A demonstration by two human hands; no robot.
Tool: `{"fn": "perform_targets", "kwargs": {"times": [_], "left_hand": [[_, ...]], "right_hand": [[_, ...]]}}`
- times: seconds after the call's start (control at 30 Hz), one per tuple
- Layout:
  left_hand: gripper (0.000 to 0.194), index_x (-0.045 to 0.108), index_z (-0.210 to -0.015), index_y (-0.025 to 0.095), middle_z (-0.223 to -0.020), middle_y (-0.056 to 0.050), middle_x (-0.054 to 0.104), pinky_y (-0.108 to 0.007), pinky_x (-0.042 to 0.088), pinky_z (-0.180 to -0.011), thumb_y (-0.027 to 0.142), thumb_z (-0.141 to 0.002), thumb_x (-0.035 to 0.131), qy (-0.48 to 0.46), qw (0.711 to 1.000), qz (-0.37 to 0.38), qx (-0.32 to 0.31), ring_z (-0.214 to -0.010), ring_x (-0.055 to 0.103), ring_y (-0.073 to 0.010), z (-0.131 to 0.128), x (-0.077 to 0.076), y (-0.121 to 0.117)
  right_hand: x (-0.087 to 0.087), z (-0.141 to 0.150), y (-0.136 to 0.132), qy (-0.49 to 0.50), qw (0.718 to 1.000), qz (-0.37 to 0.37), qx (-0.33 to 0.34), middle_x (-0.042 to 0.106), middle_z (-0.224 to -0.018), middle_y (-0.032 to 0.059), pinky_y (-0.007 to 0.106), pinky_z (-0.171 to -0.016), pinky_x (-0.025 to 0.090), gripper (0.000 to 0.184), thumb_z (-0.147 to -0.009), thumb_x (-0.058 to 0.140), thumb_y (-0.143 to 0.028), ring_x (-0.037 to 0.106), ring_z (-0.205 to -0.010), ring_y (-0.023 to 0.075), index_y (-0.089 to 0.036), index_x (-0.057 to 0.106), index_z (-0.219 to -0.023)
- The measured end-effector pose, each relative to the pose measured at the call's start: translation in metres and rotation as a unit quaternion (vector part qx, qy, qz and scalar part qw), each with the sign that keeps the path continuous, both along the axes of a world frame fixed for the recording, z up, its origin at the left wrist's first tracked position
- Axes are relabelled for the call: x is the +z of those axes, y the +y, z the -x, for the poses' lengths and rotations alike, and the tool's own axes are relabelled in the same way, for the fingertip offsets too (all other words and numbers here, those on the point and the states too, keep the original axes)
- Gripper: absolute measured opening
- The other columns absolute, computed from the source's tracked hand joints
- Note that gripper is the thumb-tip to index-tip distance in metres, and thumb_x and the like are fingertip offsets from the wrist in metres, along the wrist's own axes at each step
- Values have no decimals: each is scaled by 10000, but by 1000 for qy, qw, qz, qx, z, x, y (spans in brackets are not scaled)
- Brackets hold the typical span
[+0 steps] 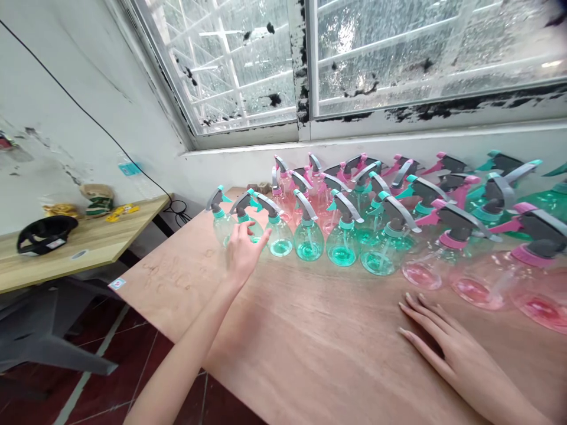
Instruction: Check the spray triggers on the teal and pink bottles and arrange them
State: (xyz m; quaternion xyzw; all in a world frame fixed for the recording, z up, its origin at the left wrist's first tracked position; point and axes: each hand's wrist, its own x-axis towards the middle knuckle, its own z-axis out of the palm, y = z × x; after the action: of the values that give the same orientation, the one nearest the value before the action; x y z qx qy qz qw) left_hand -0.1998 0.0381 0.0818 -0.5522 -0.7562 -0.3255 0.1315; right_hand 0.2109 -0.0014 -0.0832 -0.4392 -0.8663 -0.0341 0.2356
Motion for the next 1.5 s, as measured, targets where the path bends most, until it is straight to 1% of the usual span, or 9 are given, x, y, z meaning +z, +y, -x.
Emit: {"fn": "perform_targets", "kwargs": {"times": [0.1,0.27,0.5,0.73,0.9,1.07,1.23,1.33,1.5], "left_hand": [[498,639,-1118,183,-1057,-101,628,-318,498,-736,587,-826,638,11,1000,20,12,-878,662,-255,-13,-3,19],[542,634,-1157,167,-1186,-162,601,-392,479,-853,602,-834,615,28,999,30,34,-1062,616,-353,-29,-1,42],[375,649,-1093,135,-1085,-172,688,-413,498,-845,445,-889,592,-1,998,68,8,-1024,655,-350,-30,11,34],[233,685,-946,192,-952,-41,746,-294,531,-788,383,-815,662,-67,980,138,-129,-907,703,-237,-17,24,-17],[324,666,-1057,211,-1123,-57,717,-354,525,-853,444,-833,640,-180,913,173,-321,-1029,670,-275,-41,21,-45],[292,656,-1097,237,-1114,-42,711,-336,519,-854,408,-862,633,-185,870,169,-424,-1033,661,-262,-99,8,-42],[267,633,-1094,197,-1050,-51,709,-321,517,-841,335,-868,600,-182,843,135,-487,-963,668,-234,-156,-5,-35],[350,589,-1170,189,-1083,-65,690,-342,501,-877,326,-849,612,-175,834,131,-507,-969,650,-229,-173,-7,-33],[590,475,-1313,217,-1158,-74,642,-359,504,-876,341,-778,690,-201,822,137,-515,-972,625,-229,-180,-9,-27]], "right_hand": [[0,0,0,0,1000,8,-2,493,-1462,105,612,-1060,430,554,-960,403,-506,434,-1358,357,-159,508,-1379],[1,1,1,3,1000,21,-7,501,-1456,109,605,-1067,425,549,-961,398,-507,438,-1354,362,-152,538,-1355],[2,2,0,14,999,30,-11,502,-1456,100,599,-1083,408,547,-951,415,-514,427,-1364,355,-175,534,-1364],[13,5,-2,28,999,40,-10,499,-1458,103,594,-1098,390,525,-952,430,-501,425,-1367,349,-170,562,-1339],[36,14,-6,34,997,62,-30,518,-1440,118,554,-1120,380,470,-959,456,-452,445,-1357,326,-160,594,-1301],[54,19,-5,36,995,88,-36,509,-1446,126,533,-1129,377,445,-962,482,-394,423,-1376,304,-154,570,-1326],[56,17,-3,38,993,104,-41,482,-1463,149,535,-1135,364,459,-961,491,-391,400,-1389,311,-127,564,-1329],[55,16,-3,48,993,101,-35,483,-1461,161,536,-1136,358,464,-960,496,-380,390,-1396,310,-127,548,-1345],[55,15,-2,49,993,100,-26,490,-1453,171,543,-1130,361,458,-961,491,-371,396,-1391,316,-119,550,-1339]]}}
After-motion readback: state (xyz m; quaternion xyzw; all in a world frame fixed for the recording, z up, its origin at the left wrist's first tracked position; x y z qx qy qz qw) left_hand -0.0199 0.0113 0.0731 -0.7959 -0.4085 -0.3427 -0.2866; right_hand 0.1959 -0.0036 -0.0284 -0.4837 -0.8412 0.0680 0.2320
